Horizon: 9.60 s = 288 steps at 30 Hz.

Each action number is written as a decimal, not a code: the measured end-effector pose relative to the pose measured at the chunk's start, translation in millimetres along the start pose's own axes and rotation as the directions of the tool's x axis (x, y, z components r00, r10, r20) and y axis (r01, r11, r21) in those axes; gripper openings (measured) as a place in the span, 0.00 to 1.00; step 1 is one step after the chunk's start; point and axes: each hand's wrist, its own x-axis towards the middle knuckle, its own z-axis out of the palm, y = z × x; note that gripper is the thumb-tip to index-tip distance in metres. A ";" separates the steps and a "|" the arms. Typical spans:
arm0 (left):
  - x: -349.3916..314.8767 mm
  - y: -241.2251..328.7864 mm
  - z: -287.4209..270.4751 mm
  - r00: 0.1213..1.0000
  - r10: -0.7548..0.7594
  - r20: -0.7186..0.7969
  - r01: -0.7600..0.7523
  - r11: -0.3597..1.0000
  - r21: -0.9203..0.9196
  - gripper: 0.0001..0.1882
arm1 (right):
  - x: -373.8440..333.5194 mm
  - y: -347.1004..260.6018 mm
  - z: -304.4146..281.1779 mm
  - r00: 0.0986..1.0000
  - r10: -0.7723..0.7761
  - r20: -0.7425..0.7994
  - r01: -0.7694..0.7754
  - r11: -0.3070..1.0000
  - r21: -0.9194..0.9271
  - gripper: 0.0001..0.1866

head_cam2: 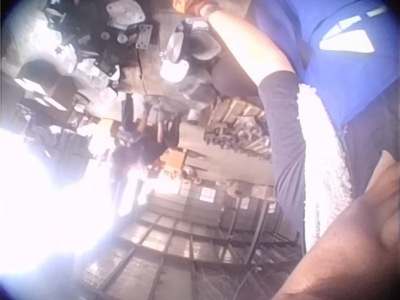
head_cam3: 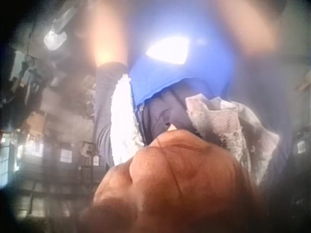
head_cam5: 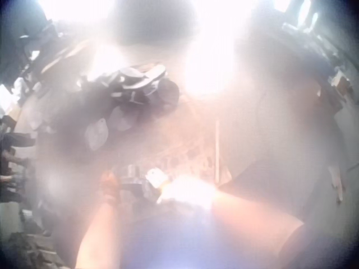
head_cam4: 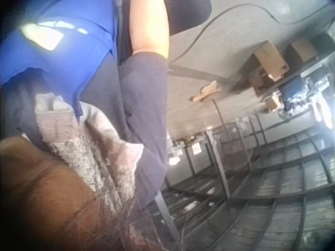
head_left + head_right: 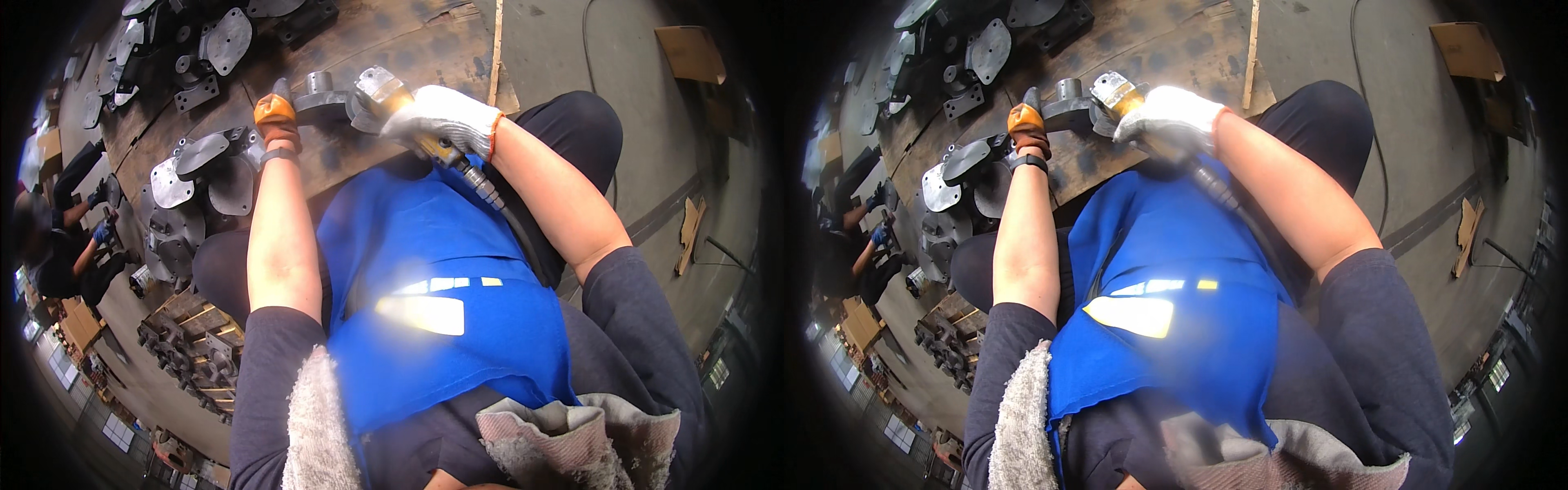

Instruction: The person sits on the floor and uses a handheld angle grinder to smooth the surfaces of several metal parts. They repeatedly pick up parts, grind them, and place them back on a wooden board.

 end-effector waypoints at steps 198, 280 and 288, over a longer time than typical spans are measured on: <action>81.3 20.4 -8.6 0.912 -0.121 0.392 0.138 0.990 -0.014 0.19 | 124.6 -71.1 19.7 0.957 0.219 -0.189 -0.236 0.969 -0.070 0.22; 57.5 14.4 0.2 0.889 -0.055 -0.454 -0.134 0.918 -0.373 0.19 | 20.6 47.3 -30.2 0.965 0.249 -0.086 -0.121 0.708 0.696 0.14; -87.2 -24.4 45.2 0.500 -0.866 -0.002 0.403 0.235 -0.885 0.23 | 17.8 66.4 -17.0 0.952 0.281 -0.119 -0.194 0.858 0.475 0.18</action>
